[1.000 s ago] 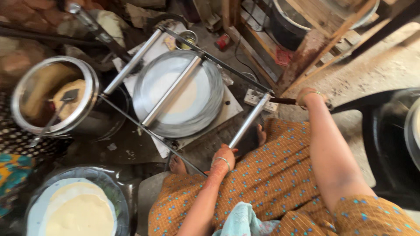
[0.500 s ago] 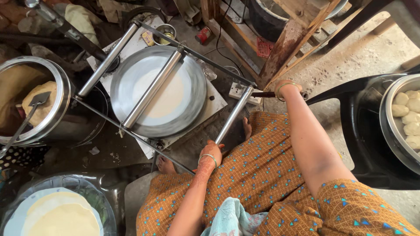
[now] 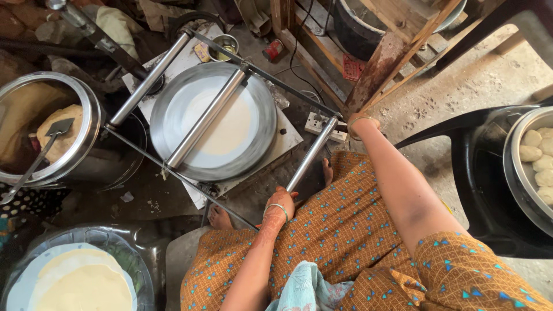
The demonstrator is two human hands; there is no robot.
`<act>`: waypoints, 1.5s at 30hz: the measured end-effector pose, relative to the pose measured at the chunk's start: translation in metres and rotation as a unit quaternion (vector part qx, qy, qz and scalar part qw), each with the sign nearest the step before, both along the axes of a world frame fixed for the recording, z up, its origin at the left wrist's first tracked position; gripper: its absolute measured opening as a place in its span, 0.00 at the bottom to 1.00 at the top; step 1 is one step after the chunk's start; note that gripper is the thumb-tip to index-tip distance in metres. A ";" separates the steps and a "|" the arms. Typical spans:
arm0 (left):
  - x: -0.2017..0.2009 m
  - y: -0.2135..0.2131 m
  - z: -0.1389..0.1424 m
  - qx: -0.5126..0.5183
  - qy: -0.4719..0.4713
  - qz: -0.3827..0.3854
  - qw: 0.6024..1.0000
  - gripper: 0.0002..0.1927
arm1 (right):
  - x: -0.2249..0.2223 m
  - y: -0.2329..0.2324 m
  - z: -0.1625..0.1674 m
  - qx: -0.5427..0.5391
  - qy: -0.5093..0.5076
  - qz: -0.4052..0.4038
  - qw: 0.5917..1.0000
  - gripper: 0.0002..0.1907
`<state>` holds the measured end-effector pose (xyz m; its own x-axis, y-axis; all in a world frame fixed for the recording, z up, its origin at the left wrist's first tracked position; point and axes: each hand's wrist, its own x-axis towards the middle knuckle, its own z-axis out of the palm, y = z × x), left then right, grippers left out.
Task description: The person places dough balls on the round plate of a manual lever press, pulls the lever down to flatten each ball into a thin disc, peels the disc off the plate by hand, and stacks the finished papads on a nearby chair. Another person occasionally tends the pot of dough.
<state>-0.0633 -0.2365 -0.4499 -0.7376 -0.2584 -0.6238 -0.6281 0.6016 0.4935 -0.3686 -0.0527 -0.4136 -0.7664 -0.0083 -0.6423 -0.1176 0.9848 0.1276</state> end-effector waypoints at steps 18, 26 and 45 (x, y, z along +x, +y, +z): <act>0.000 0.001 0.010 -0.002 0.031 -0.007 1.000 0.20 | -0.015 0.058 0.027 0.043 0.035 -0.039 0.998 0.26; 0.005 0.001 0.009 0.002 0.018 0.014 1.000 0.26 | -0.030 0.167 0.044 0.087 0.111 0.111 0.984 0.20; 0.007 0.005 0.021 0.000 -0.004 0.018 1.000 0.24 | -0.020 0.225 0.045 0.252 0.181 0.139 0.940 0.18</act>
